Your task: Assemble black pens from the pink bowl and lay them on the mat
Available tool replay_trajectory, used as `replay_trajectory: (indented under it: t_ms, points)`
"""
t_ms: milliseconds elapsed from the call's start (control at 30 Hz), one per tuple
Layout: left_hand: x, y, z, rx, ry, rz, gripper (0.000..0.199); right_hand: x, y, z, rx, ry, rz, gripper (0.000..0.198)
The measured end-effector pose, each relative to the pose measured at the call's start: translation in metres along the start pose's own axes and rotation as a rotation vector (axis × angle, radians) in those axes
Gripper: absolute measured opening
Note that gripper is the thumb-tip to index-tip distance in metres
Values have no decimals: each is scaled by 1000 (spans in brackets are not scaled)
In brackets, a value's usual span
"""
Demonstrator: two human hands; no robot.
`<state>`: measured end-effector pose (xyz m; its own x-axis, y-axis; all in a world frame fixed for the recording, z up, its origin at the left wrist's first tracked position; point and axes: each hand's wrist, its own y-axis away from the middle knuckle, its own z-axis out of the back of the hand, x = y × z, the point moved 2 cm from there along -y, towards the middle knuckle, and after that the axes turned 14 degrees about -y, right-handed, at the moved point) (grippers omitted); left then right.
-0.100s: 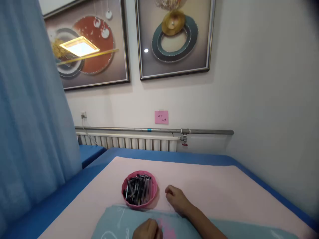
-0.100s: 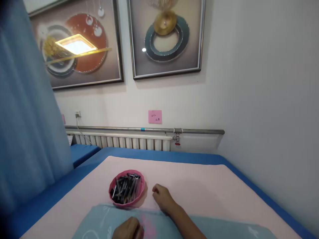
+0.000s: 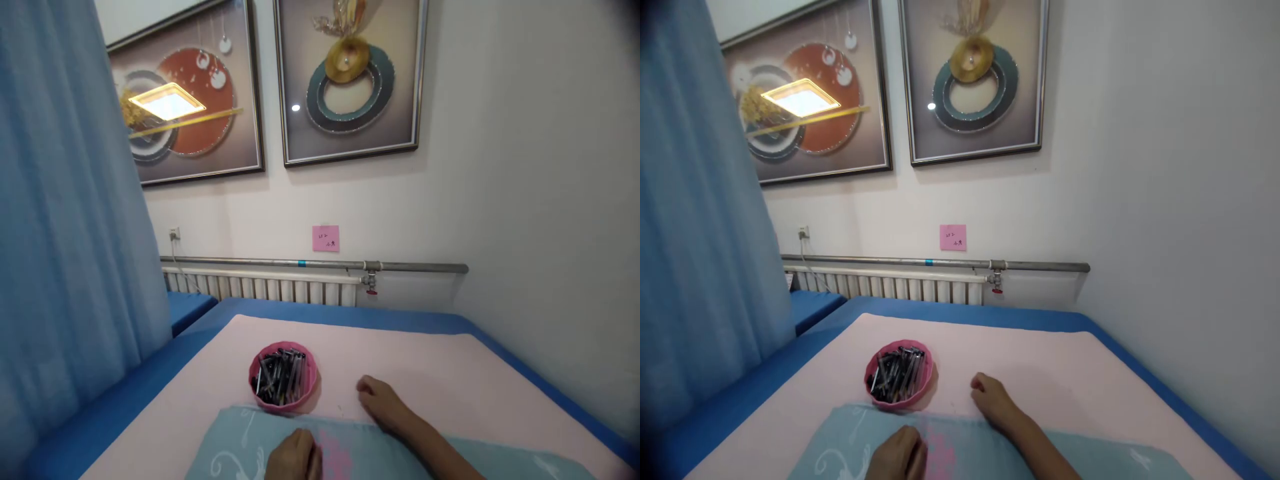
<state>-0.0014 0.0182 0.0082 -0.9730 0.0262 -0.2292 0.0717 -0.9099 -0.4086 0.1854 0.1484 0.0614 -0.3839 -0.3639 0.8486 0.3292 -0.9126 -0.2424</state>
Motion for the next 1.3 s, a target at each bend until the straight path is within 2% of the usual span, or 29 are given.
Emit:
replay_trajectory:
  t_ms: [167,267,400,500,733,900,1067,1133,1167,1200,1233,1300]
  points:
    - [-6,3,26,60,-17,44,17,-20,50,90,-113,157,12,14]
    - [-8,7,35,63,-12,103,17,-30,79,118,-177,263,40,16]
    - [-5,12,41,77,-59,220,16,-31,102,121,-139,660,143,29]
    - [0,15,44,85,-102,258,16,-27,107,116,-116,764,115,33]
    - [18,16,48,102,-250,395,21,-28,111,113,-115,715,-64,31]
    - [38,20,56,129,-377,511,22,-35,101,133,70,591,-147,25]
    - [46,23,63,171,-473,556,23,-32,110,146,143,505,-131,25]
    - [47,22,63,190,-497,569,23,-30,126,143,201,461,-52,17]
    - [47,21,62,201,-506,577,23,-29,134,142,191,477,-5,13]
    - [48,21,62,211,-513,584,23,-30,142,142,147,508,38,19]
    - [48,21,62,221,-519,592,23,-32,149,143,99,547,53,26]
    - [48,21,62,240,-528,609,25,-38,159,145,18,593,54,26]
